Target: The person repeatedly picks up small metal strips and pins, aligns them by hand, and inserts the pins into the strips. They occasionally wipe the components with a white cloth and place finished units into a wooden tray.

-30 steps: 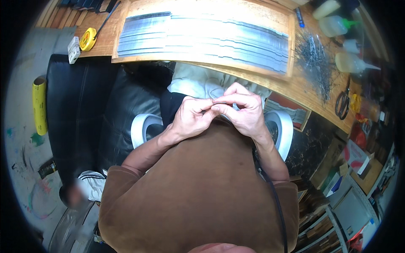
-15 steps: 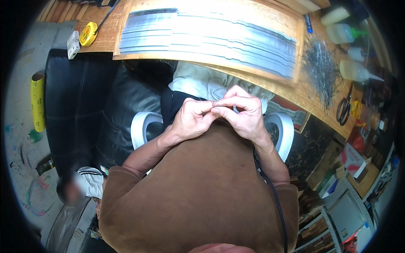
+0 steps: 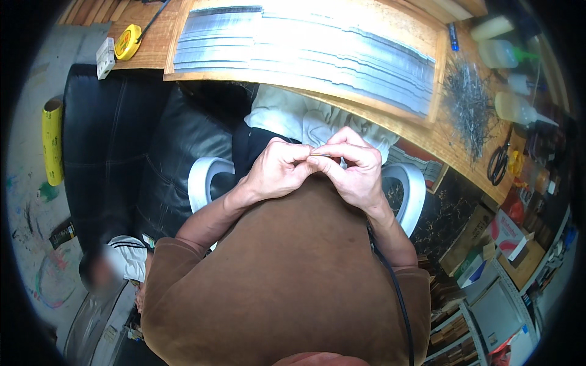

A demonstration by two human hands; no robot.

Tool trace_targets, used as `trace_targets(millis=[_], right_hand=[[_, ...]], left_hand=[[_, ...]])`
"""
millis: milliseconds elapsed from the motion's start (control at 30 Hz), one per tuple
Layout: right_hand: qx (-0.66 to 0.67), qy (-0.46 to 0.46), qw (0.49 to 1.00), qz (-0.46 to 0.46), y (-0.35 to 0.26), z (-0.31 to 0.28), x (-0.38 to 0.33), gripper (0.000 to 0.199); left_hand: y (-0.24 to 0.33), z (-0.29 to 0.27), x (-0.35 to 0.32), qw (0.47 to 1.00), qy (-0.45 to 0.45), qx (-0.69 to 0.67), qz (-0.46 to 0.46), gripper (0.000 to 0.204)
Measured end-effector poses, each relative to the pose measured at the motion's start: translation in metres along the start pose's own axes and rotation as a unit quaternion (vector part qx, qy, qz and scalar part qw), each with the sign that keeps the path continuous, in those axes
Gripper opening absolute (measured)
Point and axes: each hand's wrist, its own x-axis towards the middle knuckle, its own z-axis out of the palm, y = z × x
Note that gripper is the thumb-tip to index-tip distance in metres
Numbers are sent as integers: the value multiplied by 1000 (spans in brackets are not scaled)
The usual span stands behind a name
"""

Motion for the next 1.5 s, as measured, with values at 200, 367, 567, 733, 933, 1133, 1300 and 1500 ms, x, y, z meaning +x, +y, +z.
trace_targets(millis=[200,367,567,733,933,1133,1300,1500], right_hand=[[-6,2,1000,-23,1,-1,0,14],[2,6,1000,-15,1,-1,-2,20],[-6,11,1000,-13,0,-1,-4,20],[1,9,1000,-28,1,-2,-3,19],[1,5,1000,-27,0,-2,-4,20],[-2,19,999,-34,0,-1,-5,17],[5,17,999,-31,0,-1,-5,17],[7,9,1000,-28,1,-3,-5,18]], left_hand=[[-3,1,-1,1000,-1,11,8,13],[-2,1,-2,1000,11,19,14,14],[-3,1,-2,999,7,25,28,15],[2,1,-1,999,6,22,29,14],[1,2,-2,999,7,15,36,9],[-2,-1,-4,999,-8,27,29,7],[4,3,-2,999,15,1,37,8],[2,1,-3,999,6,10,30,9]])
